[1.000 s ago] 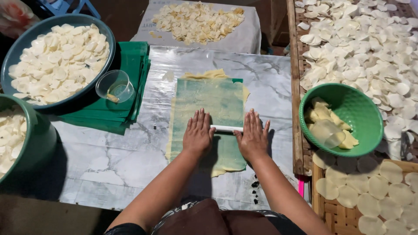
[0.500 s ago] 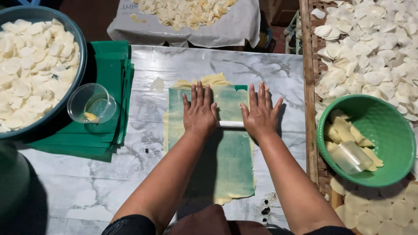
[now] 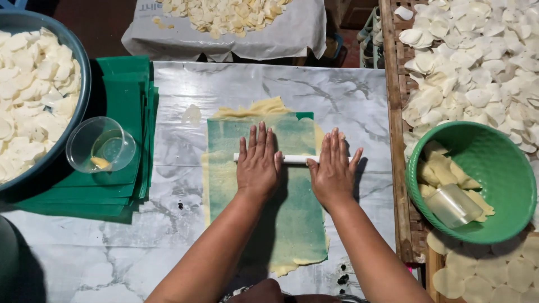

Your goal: Rolling out thin sheets of dough using a rolling pin and flattening them onto a mat.

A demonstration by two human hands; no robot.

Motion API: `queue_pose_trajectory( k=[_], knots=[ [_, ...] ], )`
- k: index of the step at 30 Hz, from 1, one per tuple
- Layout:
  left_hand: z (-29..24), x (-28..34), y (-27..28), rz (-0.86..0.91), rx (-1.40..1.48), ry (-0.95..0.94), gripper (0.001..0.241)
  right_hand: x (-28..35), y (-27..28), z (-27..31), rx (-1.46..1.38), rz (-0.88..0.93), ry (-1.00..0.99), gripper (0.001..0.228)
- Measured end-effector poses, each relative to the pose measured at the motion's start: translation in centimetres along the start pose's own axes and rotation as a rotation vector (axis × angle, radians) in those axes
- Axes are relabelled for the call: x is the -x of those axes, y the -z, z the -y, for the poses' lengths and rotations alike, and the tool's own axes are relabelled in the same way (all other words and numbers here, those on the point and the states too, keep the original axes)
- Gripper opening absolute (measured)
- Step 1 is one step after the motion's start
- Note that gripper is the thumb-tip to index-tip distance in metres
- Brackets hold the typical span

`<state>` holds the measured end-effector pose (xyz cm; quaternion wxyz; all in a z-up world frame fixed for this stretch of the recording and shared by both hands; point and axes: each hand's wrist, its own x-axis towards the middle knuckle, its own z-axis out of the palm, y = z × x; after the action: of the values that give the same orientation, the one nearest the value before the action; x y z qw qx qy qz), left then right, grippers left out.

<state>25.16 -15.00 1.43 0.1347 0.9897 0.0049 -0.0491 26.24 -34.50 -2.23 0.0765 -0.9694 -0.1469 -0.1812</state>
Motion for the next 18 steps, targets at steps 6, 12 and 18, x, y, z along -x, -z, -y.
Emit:
queue_pose_trajectory(
  k=[6, 12, 18],
  knots=[
    [0.0, -5.3, 0.5, 0.032, -0.003, 0.060, 0.067, -5.4, -0.2, -0.7, -0.024, 0.246, -0.098, 0.071],
    [1.0, -10.5, 1.6, 0.069, 0.019, 0.084, 0.069, -11.2, -1.2, -1.6, -0.073, 0.447, -0.177, 0.073],
    [0.8, -12.1, 3.1, -0.042, 0.034, 0.034, 0.068, -13.0, -2.8, -2.6, -0.109, 0.182, -0.072, 0.070]
  ],
)
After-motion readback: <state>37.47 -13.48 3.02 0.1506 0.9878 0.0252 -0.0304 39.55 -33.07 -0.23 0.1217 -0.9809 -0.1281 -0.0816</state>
